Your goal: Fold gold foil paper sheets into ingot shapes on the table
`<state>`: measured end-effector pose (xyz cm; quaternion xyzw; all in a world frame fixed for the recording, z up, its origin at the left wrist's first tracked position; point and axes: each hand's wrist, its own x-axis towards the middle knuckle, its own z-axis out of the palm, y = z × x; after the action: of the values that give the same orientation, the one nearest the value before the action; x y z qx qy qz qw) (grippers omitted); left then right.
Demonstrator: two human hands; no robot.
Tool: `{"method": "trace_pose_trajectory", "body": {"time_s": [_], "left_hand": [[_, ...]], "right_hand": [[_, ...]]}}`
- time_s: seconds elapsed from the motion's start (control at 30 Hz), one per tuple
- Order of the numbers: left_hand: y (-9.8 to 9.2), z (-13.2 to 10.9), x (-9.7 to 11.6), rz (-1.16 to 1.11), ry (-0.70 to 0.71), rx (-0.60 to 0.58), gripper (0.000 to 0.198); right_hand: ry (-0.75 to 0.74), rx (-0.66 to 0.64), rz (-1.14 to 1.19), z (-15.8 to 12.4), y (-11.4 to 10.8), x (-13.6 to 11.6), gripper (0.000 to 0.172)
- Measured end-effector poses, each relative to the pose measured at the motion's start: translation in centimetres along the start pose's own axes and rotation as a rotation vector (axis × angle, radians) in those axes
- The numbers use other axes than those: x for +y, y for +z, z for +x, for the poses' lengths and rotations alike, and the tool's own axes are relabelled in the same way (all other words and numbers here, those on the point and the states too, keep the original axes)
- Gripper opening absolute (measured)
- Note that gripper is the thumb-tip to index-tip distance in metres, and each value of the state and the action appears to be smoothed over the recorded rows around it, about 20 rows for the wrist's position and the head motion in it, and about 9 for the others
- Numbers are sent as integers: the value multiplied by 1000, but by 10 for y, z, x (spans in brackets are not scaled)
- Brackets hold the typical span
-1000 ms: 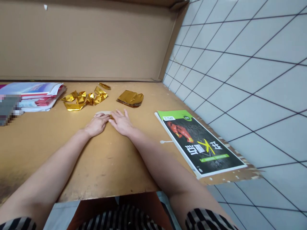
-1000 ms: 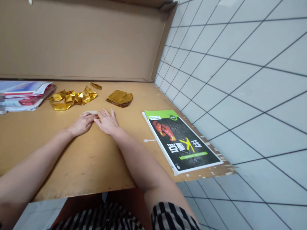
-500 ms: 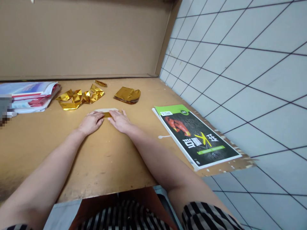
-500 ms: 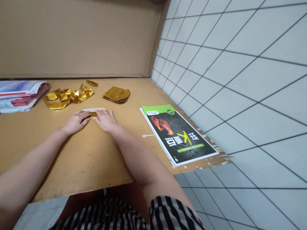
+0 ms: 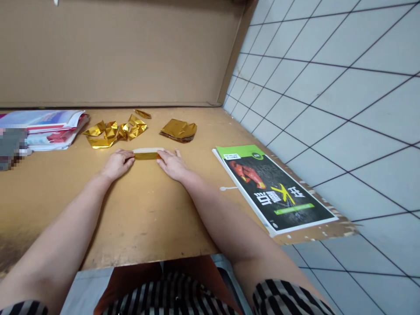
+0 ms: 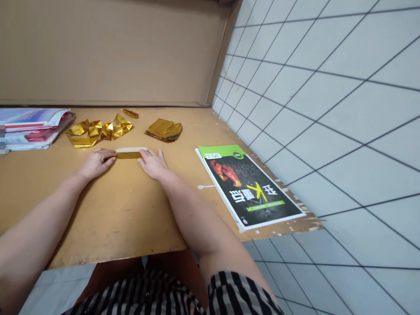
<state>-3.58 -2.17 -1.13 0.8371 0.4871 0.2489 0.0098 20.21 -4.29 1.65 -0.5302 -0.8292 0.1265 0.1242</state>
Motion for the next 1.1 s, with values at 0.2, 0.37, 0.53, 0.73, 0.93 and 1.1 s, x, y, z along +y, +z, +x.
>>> {"method": "trace_pose_trajectory", "body": {"time_s": [0.2, 0.37, 0.53, 0.73, 0.93, 1.1], "left_hand": [[2, 0, 1, 29, 1, 2, 31], [1, 0, 3, 31, 5, -7, 29], [-1, 0, 4, 28, 9, -18, 30], [1, -1, 4, 29, 9, -7, 29], [2, -1, 9, 60, -8, 1, 28], [5, -2, 12, 74, -10, 21, 28]], "right_hand": [[-9, -7, 10, 1, 2, 2, 46], [-11, 0, 26, 3, 5, 5, 46], [-17, 13, 46, 4, 7, 9, 45], [-38, 34, 49, 6, 11, 14, 44], [-48, 42, 55, 5, 13, 14, 42], [-52, 31, 52, 4, 10, 12, 42]]}}
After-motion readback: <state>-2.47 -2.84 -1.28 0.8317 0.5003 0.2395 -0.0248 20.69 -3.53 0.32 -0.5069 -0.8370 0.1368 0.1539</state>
